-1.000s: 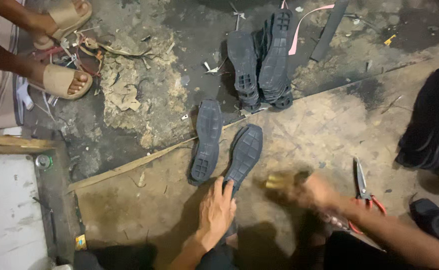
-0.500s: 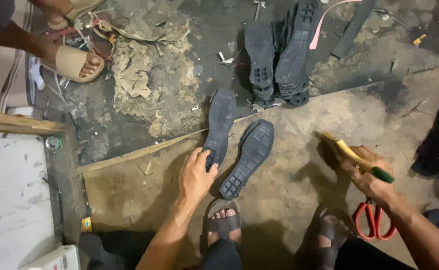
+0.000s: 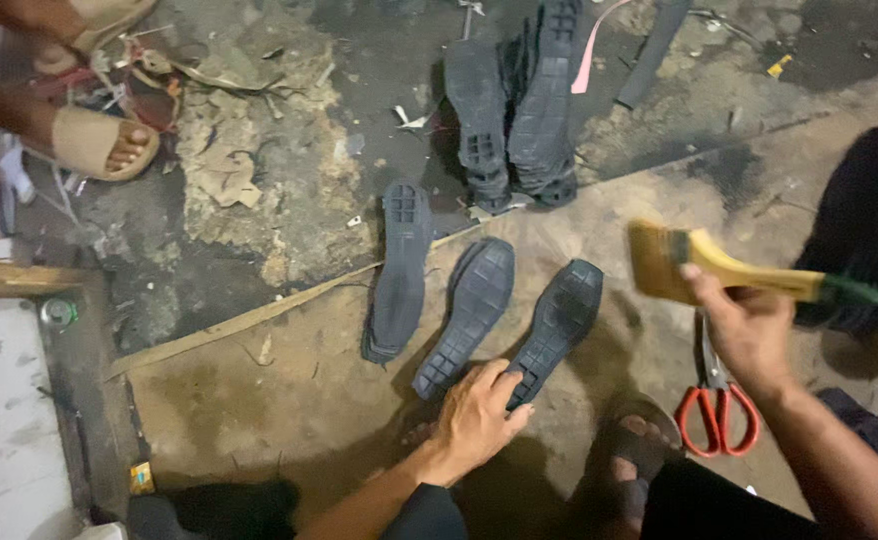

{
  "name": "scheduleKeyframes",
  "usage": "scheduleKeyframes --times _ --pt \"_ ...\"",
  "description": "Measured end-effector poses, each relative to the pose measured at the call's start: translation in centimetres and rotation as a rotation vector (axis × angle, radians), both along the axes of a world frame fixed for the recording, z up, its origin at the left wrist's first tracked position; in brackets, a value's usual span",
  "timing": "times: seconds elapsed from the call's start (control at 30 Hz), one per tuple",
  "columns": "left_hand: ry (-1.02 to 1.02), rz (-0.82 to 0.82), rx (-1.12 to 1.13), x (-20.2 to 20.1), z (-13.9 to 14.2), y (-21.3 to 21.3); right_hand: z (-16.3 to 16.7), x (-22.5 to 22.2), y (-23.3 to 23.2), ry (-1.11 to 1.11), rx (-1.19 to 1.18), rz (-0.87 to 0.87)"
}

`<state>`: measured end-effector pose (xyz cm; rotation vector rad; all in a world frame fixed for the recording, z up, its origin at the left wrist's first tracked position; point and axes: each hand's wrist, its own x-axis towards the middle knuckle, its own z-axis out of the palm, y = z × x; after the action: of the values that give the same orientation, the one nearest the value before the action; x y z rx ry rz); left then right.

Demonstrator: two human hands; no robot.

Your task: The person sits on the floor of a shoe workshop and brushes rubber shoe soles one at a time with a wide bristle brush, working the brush over the sole surface and setting each finished sole onto a growing stack of soles.

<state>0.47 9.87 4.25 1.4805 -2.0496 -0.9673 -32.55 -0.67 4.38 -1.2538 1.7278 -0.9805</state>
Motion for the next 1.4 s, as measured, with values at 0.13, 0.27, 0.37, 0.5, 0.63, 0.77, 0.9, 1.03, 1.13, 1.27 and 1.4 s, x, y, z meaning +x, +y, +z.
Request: scheduleKeyframes --times 0.13,0.27,0.37,0.5,0.63,0.77,0.9,1.03,1.13,1.27,1.4 --pt "-0.134 -0.128 0.070 -1.0 -1.8 0.2 -3.3 3.8 3.4 -0.185 0.199 0.495" --pt "-0.236 -0.158 -0.148 -0.8 -2.1 0.7 -6.2 3.4 0.6 0.279 0.641 0.758" --pt "-0.152 -0.105 -0.010 -0.2 -2.0 1.2 -5.1 -0.5 -5.0 0.465 -0.151 0.613" --pt "0.121 0.261 0.650 0.3 -3.1 1.7 -3.1 -4.3 -7.9 0.398 -0.052 0.256" --pt "0.507 0.413 0.819 -0.6 -5.7 2.5 -4.7 -2.1 -4.5 0.242 -0.019 0.484" --pt "0.822 0.511 0.985 -1.0 -8.3 2.7 -6.8 2.2 -0.4 0.468 0.296 0.529" --pt "1.093 0.571 1.004 -1.1 -9.6 2.7 -6.0 4.8 3.9 0.286 0.341 0.391" --pt "1.080 0.620 1.008 -1.4 -10.7 2.5 -5.5 5.2 8.2 -0.128 0.272 0.691" --pt "1.060 0.619 1.021 -1.3 -11.2 2.5 -6.6 4.8 9.5 0.305 -0.003 0.835" --pt "1.143 0.615 1.062 -1.7 -11.1 2.2 -7.6 4.6 8.8 0.468 0.485 0.531" --pt "1.089 0.615 1.077 -2.0 -10.4 1.8 -5.9 5.9 8.3 0.193 -0.330 0.904"
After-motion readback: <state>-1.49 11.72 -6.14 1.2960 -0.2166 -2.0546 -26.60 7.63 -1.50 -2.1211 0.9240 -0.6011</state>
